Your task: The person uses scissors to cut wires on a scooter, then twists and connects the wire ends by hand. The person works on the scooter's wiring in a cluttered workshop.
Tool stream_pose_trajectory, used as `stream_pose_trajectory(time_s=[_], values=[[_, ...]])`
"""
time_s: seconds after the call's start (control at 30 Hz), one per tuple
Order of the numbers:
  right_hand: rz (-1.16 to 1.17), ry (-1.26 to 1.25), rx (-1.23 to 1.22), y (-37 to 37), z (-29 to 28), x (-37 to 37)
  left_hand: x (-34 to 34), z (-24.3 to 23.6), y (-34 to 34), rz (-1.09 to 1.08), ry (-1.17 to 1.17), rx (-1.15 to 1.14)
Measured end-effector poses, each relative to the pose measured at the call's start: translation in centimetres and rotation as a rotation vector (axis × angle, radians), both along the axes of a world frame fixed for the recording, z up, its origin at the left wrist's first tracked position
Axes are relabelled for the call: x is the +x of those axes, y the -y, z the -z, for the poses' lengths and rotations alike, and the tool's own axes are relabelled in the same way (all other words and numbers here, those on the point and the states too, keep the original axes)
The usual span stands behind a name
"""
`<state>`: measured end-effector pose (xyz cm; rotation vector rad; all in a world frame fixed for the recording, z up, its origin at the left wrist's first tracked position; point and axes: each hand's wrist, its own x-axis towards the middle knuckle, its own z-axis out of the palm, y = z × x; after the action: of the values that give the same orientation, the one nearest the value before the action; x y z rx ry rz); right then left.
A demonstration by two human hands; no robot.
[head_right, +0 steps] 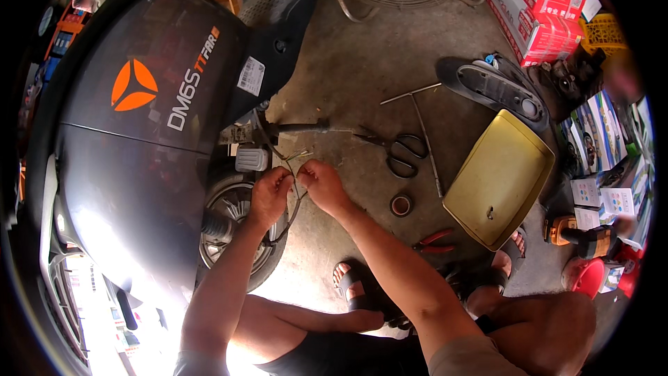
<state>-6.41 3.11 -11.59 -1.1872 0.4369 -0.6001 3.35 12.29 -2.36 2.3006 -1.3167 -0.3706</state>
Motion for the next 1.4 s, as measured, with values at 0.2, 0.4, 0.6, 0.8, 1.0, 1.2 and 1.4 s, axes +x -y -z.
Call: stream_pose_trajectory(time_s=[0.2,0.4,0.6,0.8,1.0,1.2,1.4], values=[[0.011,0.145,0.242,-1.3,0.4,0.5,0.1,0.2,-0.2,-0.051,-0.101,0.033],[-0.014,0.102,0.265,-1.4,0.4,0.6,0.3,0.4,-0.7,-0.139,-0.219,0.028],[-0.004,0.138,0.367,-1.6,0.8,0.8,-0.2,0.0,-0.3,-0.158,-0.222,0.029],[-0.023,-0.008,0.481,-1.3,-0.5,-0.4,-0.3,-0.2,-0.1,-0.157,-0.226,0.059],[0.003,-0.044,0.361,-1.3,0.0,-0.2,0.6,0.6,-0.6,-0.213,-0.393,0.057],[-0.133,-0.099,0.249,-0.7,-0.9,-0.6,1.0,0.4,-0.2,-0.293,-0.583,0.094],[-0.222,-0.168,0.273,0.1,-1.6,-0.8,1.5,0.1,0.2,-0.287,-0.579,0.149]])
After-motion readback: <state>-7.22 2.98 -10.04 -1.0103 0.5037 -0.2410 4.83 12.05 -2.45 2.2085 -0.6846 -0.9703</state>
